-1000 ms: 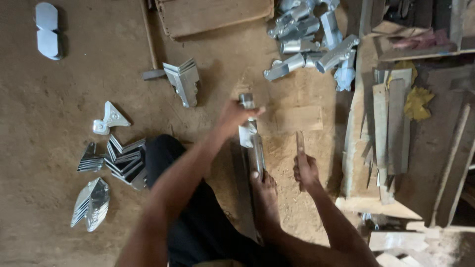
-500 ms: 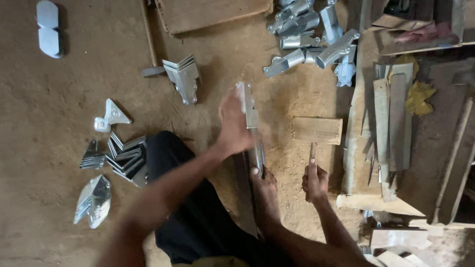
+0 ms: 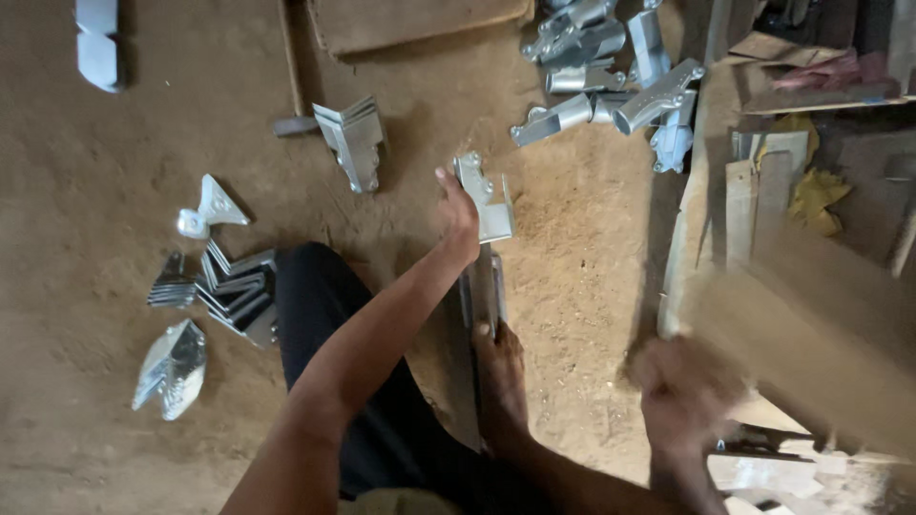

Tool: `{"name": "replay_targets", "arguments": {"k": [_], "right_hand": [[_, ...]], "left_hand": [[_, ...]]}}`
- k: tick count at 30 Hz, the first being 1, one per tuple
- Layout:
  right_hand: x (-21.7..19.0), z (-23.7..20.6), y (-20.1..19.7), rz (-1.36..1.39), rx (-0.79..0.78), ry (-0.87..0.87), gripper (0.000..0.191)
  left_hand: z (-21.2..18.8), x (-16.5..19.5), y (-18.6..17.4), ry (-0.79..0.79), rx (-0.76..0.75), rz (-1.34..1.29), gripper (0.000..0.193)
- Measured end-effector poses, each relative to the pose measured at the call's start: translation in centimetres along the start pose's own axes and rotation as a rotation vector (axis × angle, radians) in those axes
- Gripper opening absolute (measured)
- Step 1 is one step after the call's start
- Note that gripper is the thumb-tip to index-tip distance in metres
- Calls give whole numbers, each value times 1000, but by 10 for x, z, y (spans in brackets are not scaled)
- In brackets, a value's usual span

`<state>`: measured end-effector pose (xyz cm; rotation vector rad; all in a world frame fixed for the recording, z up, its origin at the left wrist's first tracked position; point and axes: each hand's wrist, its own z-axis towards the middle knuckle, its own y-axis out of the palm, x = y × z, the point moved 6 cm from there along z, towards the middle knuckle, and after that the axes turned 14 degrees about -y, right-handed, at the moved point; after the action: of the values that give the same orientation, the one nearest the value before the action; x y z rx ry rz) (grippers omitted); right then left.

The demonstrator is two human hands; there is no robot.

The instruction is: The person sits on the workshop floor and hammers galvanized sheet metal fittings over a metal pipe form using a wooden mallet, repeatedly striking and repositioning the metal pieces to shape them. Shaped pieces are set aside among stacks of similar finished parts on the ground.

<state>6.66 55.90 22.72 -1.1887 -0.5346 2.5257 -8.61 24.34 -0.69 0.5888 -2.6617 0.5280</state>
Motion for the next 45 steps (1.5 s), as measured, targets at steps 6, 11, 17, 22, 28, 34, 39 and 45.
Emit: {"name": "replay_targets", "arguments": {"k": [6, 11, 17, 22, 28, 34, 39, 45], "right_hand": [[52, -66, 76, 548, 181, 457, 31], [94, -109, 105, 444, 166, 813, 28], [104, -123, 125, 556, 43, 905, 28], [115, -119, 153, 1143, 404, 838, 30], [131, -124, 148, 620, 89, 1075, 35], [140, -114, 170, 969, 196, 1035, 41], [151, -138, 166, 442, 154, 1336, 48], [117, -116, 139, 397, 194, 1248, 44]], "left_hand": [[-4, 4, -8, -102, 111, 45, 96], [15, -3, -11, -257, 47, -59, 93], [38, -6, 8, -236, -304, -222, 91], [32, -1, 24, -311, -651, -259, 95], [19, -3, 32, -398, -852, -342, 98], [17, 6, 38, -358, -969, -315, 107], [-1, -5, 23, -513, -910, -303, 99], [-10, 1, -9, -131, -939, -149, 93]]}}
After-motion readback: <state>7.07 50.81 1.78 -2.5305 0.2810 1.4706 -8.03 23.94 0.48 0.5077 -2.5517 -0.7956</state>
